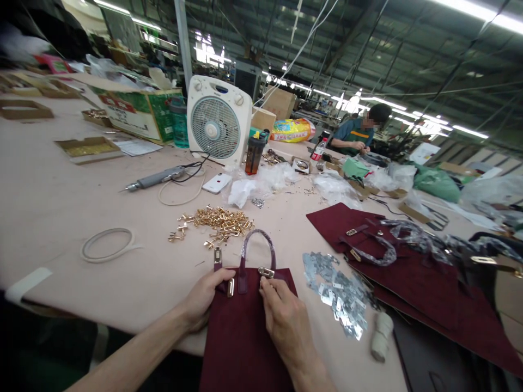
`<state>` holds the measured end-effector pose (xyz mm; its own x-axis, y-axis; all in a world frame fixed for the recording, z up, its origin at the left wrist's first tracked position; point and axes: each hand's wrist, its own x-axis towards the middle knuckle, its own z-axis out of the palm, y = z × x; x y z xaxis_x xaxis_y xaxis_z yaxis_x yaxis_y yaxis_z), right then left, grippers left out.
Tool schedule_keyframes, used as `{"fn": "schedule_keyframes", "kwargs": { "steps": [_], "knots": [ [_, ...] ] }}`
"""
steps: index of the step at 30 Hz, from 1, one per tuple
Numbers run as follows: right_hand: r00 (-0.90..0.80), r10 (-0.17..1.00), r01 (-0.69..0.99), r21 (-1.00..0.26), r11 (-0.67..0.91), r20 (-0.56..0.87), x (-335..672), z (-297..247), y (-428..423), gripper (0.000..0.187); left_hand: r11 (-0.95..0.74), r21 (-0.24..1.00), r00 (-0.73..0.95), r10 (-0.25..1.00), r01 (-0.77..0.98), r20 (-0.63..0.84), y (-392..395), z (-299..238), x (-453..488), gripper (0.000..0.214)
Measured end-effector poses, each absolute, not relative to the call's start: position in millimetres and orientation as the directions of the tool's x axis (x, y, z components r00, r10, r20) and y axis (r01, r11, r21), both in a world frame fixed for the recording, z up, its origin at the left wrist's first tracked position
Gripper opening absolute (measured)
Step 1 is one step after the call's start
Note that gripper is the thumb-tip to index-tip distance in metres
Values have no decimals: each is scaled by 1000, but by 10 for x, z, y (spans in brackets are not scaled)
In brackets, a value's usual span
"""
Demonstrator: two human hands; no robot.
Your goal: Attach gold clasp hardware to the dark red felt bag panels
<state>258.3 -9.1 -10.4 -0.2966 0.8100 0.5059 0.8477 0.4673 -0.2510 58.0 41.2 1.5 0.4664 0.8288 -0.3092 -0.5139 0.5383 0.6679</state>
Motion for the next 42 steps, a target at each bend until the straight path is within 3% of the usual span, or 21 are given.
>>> {"fn": "schedule_keyframes", "kwargs": {
  "steps": [9, 15, 19, 22, 25, 28, 34, 39, 42],
  "knots": [
    [-315, 830, 889, -163, 428, 459, 2562, -190, -151, 40, 528, 663, 467, 835, -530, -292, 399, 39, 575, 24],
    [-344, 828, 894, -114, 433, 444, 2518, -243, -228, 62, 466, 725, 448, 861, -508, -240, 385, 15, 568, 26],
    [-328, 837, 928, -19, 373, 438, 2427, -318, -303, 77, 437, 761, 457, 865, -479, -209, 383, 14, 565, 24],
    [-282, 840, 945, -20, 328, 464, 2381, -363, -341, 80, 429, 770, 456, 866, -472, -204, 379, 4, 568, 24],
    [-200, 853, 937, -161, 311, 483, 2397, -381, -360, 76, 430, 770, 443, 871, -472, -215, 367, 6, 574, 25],
    [-82, 874, 875, -386, 294, 479, 2453, -381, -368, 66, 423, 769, 421, 880, -480, -221, 350, 35, 586, 29],
    [344, 831, 565, -803, 189, 437, 2509, -297, -405, 47, 465, 737, 338, 881, -491, -330, 335, 77, 633, 31],
    [643, 685, 321, -933, 163, 341, 2534, -196, -499, 41, 551, 707, 325, 834, -443, -447, 339, 96, 633, 26],
    [717, 628, 250, -952, 177, 304, 2493, -178, -617, 37, 561, 722, 315, 827, -405, -466, 312, 156, 633, 25]
  ]
}}
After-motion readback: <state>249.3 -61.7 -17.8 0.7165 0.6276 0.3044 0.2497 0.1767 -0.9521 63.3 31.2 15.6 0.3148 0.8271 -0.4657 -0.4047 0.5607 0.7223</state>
